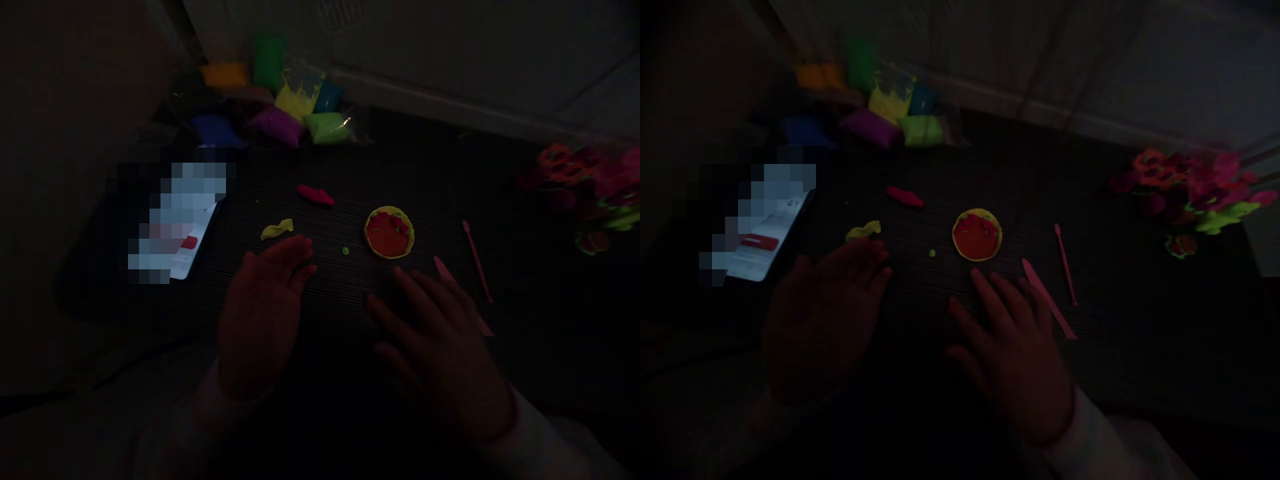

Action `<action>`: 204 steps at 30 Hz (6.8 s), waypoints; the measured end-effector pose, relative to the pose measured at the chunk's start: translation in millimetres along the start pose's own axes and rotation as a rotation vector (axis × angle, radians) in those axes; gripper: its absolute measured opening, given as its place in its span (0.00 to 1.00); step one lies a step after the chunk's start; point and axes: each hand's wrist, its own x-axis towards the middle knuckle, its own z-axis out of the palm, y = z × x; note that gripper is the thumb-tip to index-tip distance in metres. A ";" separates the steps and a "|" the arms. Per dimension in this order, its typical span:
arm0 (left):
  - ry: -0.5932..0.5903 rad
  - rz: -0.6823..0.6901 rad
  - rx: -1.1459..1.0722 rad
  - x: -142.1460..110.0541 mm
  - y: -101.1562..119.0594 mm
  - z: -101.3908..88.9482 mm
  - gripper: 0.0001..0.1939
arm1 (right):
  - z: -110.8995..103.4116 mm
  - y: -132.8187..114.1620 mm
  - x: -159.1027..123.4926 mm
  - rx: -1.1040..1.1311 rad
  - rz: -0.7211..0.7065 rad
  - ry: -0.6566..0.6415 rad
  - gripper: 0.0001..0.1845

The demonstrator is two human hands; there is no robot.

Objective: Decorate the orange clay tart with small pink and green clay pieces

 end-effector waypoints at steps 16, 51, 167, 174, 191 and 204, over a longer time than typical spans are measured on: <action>-0.005 0.003 -0.003 -1.1 -0.3 0.2 0.23 | 3.8 -4.9 -3.0 0.007 0.011 -0.015 0.22; -0.035 -0.006 -0.059 0.1 -1.0 -1.0 0.24 | 7.9 -7.2 -5.8 -0.008 -0.009 0.001 0.24; -0.229 0.228 0.430 -7.0 -12.6 -11.0 0.07 | -0.5 27.7 1.1 0.327 0.044 0.145 0.12; -0.248 0.251 0.503 -6.7 -12.3 -12.2 0.07 | 2.5 23.3 1.8 0.272 0.073 0.154 0.10; -0.239 0.298 0.529 -7.1 -12.3 -13.0 0.07 | 3.2 14.2 8.4 0.256 0.176 0.117 0.08; -0.249 0.283 0.478 -7.9 -14.1 -12.5 0.08 | 6.4 12.4 8.9 0.267 0.190 0.153 0.06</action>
